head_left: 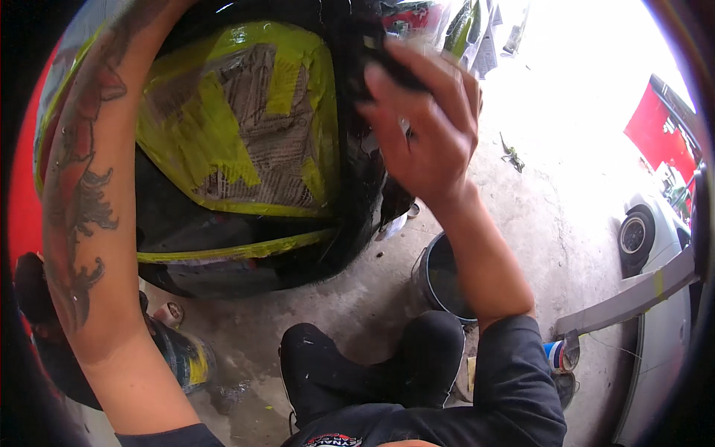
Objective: The person wet sands a car panel using a sanding block dipped into a bucket of water, wiping the surface with a cloth and feeling it by hand.
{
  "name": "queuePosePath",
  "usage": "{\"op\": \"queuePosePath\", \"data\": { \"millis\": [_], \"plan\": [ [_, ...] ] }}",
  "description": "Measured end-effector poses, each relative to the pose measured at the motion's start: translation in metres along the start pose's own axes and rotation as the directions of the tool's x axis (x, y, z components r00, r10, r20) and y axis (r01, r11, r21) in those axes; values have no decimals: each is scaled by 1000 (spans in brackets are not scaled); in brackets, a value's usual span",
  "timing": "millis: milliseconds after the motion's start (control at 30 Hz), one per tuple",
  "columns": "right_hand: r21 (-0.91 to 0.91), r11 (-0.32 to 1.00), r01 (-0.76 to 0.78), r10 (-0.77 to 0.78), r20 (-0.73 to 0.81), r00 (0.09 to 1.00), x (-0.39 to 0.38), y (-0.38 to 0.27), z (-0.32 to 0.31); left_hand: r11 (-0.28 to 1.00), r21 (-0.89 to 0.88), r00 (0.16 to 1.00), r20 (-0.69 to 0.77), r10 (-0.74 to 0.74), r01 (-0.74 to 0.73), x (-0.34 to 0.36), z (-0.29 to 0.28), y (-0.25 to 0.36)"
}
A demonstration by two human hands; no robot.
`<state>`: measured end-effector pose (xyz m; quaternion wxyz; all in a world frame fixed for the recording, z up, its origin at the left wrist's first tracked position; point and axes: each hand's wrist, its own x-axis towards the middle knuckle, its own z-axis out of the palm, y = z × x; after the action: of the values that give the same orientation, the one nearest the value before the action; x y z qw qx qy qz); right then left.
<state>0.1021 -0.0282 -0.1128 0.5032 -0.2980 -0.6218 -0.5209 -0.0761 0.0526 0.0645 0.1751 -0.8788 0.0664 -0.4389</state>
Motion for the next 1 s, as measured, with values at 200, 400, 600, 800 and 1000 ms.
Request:
{"op": "queuePosePath", "data": {
  "millis": [200, 400, 600, 800, 1000],
  "plan": [
    [21, 999, 39, -38, -53, 998, 26, 10, 4, 981, -188, 999, 44, -31, 39, 6, 2, -13],
    [24, 1000, -12, 12, 7, 1000, 8, 5, 1, 997, -54, 997, -48, 59, -61, -3, 6, -1],
    [7, 1000, 8, -7, -46, 999, 24, 18, 9, 967, -237, 996, 6, -94, 93, -2, 7, -2],
    [-157, 979, -130, 153, 145, 977, -20, 21, -21, 924, -291, 967, 130, -219, 248, 4, -14, 13],
    [-454, 888, 72, 142, 419, 897, 26, 8, -31, 962, -268, 998, -29, -62, 52, -6, 17, -13]
  ]
}}
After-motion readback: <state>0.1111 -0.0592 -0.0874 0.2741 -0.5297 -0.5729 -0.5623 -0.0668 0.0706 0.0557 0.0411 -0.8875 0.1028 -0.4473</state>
